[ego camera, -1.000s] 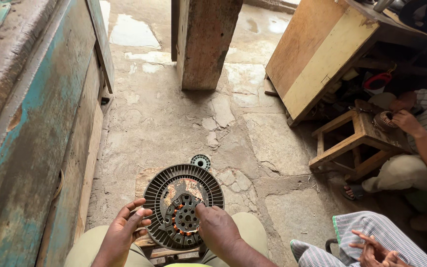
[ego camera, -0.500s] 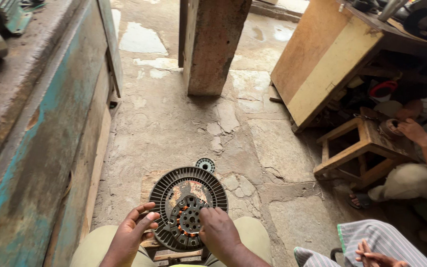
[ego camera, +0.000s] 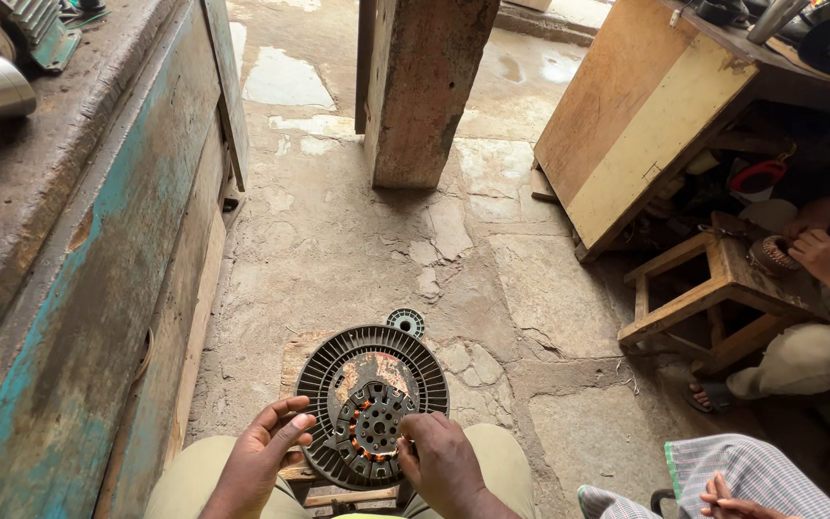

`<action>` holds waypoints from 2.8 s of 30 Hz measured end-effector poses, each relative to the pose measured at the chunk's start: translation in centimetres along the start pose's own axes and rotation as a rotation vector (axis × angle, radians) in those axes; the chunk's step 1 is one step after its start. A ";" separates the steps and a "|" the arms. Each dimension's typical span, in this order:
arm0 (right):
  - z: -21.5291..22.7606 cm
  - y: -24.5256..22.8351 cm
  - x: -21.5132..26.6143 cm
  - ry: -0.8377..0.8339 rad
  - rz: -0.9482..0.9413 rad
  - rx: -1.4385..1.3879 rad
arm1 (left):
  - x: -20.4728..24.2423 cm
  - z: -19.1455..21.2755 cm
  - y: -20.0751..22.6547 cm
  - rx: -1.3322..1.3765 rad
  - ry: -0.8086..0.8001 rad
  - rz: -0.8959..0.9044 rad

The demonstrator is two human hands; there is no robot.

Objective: The person sits on the floor and works on a motor stator, using a small tool to adjust or insert copper wire into the slots. The person manipulates the wire and stator by hand throughout the clip.

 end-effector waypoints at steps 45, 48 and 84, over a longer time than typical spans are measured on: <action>-7.2 3.9 1.8 0.149 0.095 -0.297 | -11.5 -6.6 -10.8 -1.407 -0.537 -0.870; -7.1 4.0 2.1 0.164 0.098 -0.317 | -11.1 -6.5 -11.2 -1.416 -0.544 -0.888; -6.8 3.0 2.1 -0.353 -0.158 -0.926 | -8.4 -6.0 -11.0 -1.472 -0.598 -0.925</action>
Point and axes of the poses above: each hand's wrist, its own x-axis away from the middle knuckle, its own z-axis out of the back of the hand, y = z × x, the point moved 10 cm from there along -x, towards the middle knuckle, and after that the axes turned 15 degrees about x, right-handed, at the moved point
